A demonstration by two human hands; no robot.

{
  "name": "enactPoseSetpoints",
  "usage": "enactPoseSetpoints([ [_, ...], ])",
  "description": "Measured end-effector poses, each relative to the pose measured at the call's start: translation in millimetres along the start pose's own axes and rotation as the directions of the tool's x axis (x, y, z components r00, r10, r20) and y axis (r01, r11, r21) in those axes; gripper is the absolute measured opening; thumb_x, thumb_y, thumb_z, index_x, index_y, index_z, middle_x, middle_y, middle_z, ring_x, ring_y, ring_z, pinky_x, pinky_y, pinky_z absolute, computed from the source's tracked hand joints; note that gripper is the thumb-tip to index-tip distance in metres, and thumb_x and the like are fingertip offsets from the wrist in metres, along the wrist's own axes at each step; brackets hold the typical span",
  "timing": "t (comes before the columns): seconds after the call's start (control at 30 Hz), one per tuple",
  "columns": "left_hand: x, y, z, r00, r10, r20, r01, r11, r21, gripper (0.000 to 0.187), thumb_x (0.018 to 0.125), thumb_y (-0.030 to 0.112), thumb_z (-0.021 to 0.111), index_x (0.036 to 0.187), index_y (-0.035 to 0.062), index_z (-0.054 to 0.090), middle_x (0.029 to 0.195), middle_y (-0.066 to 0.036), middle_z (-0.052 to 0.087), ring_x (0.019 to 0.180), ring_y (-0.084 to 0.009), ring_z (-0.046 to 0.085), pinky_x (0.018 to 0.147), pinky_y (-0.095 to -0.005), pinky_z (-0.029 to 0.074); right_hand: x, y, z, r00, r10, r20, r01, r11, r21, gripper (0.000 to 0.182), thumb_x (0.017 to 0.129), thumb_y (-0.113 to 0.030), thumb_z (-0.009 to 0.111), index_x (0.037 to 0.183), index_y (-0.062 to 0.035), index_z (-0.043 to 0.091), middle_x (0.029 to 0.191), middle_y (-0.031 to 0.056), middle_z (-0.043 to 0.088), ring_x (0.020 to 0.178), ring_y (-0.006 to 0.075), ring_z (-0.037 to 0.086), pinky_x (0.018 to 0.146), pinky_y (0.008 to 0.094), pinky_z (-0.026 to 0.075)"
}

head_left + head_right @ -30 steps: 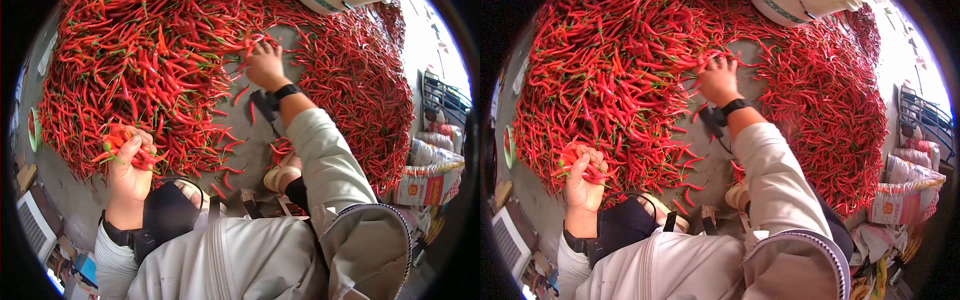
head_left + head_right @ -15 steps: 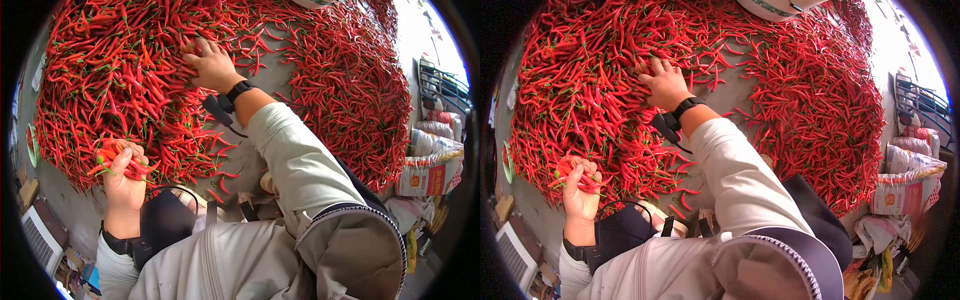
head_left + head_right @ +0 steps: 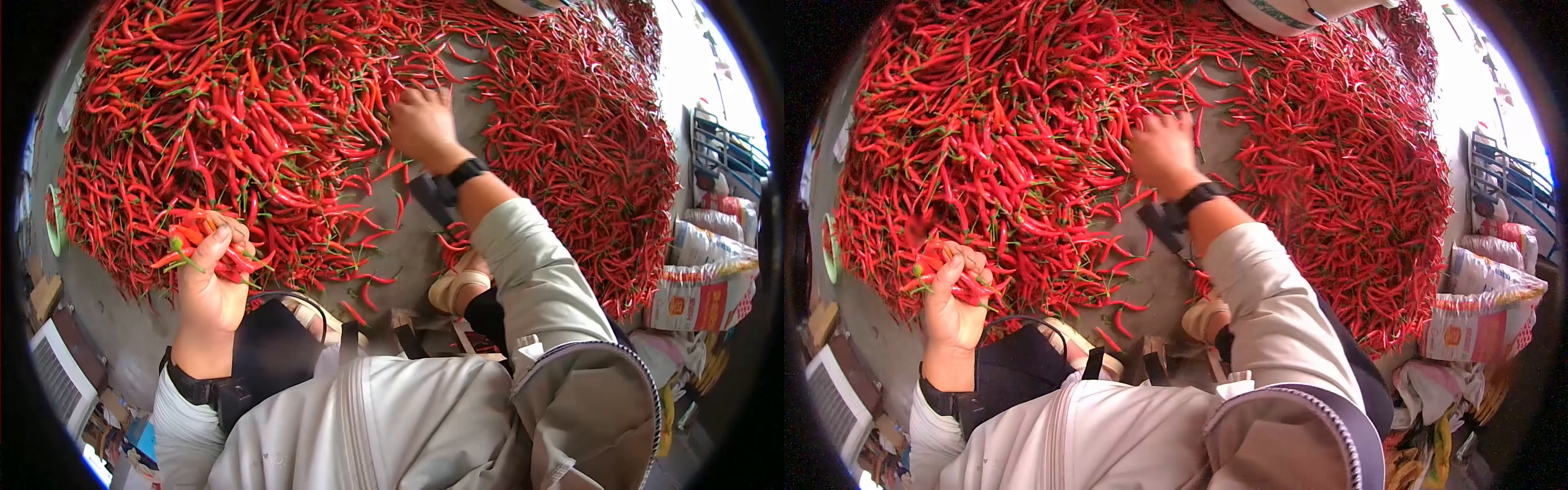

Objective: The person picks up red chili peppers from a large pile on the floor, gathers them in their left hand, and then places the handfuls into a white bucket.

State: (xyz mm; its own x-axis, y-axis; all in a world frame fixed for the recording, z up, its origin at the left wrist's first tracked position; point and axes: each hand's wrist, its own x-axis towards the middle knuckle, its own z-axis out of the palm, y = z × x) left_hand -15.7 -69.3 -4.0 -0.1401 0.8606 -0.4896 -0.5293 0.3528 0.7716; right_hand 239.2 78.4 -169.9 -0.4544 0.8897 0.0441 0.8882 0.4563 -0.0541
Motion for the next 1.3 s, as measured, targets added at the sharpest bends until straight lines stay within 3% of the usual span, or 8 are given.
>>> enactPoseSetpoints([
  [0.07,2,-1,3,1.0,-0.002,0.005,0.002,1.0,-0.006,0.014,0.078,0.009,0.06,0.088,0.0072,0.051,0.079,-0.003,0.052,0.075,-0.0135,0.048,0.066,-0.0274,0.041,25,-31,9,0.963,-0.097,-0.252,0.187,0.911,0.367,0.014,0.066,-0.017,0.058,0.078,-0.0092,0.057,0.086,0.007,0.055,0.085,0.0274,0.053,0.072,0.045,0.041],
  [0.13,4,-2,3,1.0,-0.003,-0.004,0.003,1.0,-0.017,0.016,0.078,0.008,0.061,0.09,0.0089,0.051,0.078,-0.002,0.051,0.075,-0.0134,0.046,0.064,-0.0267,0.041,35,-68,12,0.929,-0.083,-0.36,0.228,0.896,0.381,0.036,0.07,-0.019,0.059,0.105,-0.0133,0.055,0.121,0.0111,0.047,0.114,0.0321,0.042,0.089,0.0504,0.038],
  [0.17,5,-1,3,1.0,0.0,0.02,0.001,1.0,-0.003,0.016,0.078,0.008,0.06,0.09,0.0089,0.05,0.078,-0.002,0.05,0.075,-0.0131,0.046,0.064,-0.0266,0.041,33,-77,11,0.995,-0.086,-0.054,0.102,0.896,0.432,0.047,0.072,-0.02,0.06,0.118,-0.0184,0.05,0.135,0.0107,0.034,0.124,0.0328,0.032,0.097,0.0542,0.031],
  [0.37,6,-1,2,0.998,-0.014,0.064,0.015,1.0,-0.012,0.015,0.079,0.008,0.059,0.091,0.0085,0.05,0.078,-0.002,0.049,0.074,-0.0123,0.046,0.064,-0.0256,0.041,-1,-21,36,0.968,-0.085,0.235,0.069,0.995,0.076,0.035,0.075,-0.021,0.054,0.11,-0.0219,0.058,0.126,0.005,0.042,0.112,0.0256,0.041,0.09,0.0536,0.033],
  [0.7,5,-7,6,1.0,-0.012,0.001,0.012,0.999,0.045,0.013,0.08,0.009,0.059,0.09,0.0093,0.05,0.079,-0.001,0.049,0.076,-0.0123,0.045,0.064,-0.0251,0.041,-55,14,23,0.966,-0.065,0.249,0.052,0.997,0.058,0.045,0.072,-0.021,0.056,0.117,-0.0216,0.053,0.136,0.0075,0.035,0.125,0.0302,0.031,0.098,0.0619,0.021],
  [0.97,7,-10,10,0.998,-0.025,0.057,0.022,0.999,0.046,0.012,0.081,0.009,0.057,0.09,0.0073,0.05,0.081,-0.003,0.052,0.078,-0.0126,0.049,0.068,-0.0269,0.042,-27,-75,37,0.976,0.016,0.218,-0.135,0.828,0.544,0.07,0.069,-0.027,0.063,0.132,-0.0244,0.034,0.139,0.0061,0.03,0.127,0.032,0.026,0.099,0.0589,0.024],
  [1.2,4,-8,6,0.997,-0.023,0.078,0.02,0.999,0.038,0.011,0.081,0.008,0.057,0.09,0.0086,0.051,0.082,-0.001,0.052,0.079,-0.0125,0.048,0.069,-0.0259,0.044,-86,-12,44,0.856,-0.464,0.228,0.407,0.877,0.257,0.045,0.069,-0.024,0.057,0.114,-0.0261,0.056,0.125,0.0024,0.044,0.115,0.0241,0.04,0.094,0.0599,0.028],
  [1.3,5,-9,6,0.999,-0.027,0.03,0.025,0.998,0.066,0.014,0.079,0.01,0.059,0.089,0.0065,0.051,0.079,-0.005,0.054,0.074,-0.0119,0.05,0.065,-0.025,0.042,-59,-14,16,0.546,-0.368,0.753,0.409,0.901,0.144,0.036,0.072,-0.021,0.054,0.108,-0.0199,0.058,0.121,0.0049,0.049,0.113,0.0239,0.044,0.094,0.0607,0.028],
])
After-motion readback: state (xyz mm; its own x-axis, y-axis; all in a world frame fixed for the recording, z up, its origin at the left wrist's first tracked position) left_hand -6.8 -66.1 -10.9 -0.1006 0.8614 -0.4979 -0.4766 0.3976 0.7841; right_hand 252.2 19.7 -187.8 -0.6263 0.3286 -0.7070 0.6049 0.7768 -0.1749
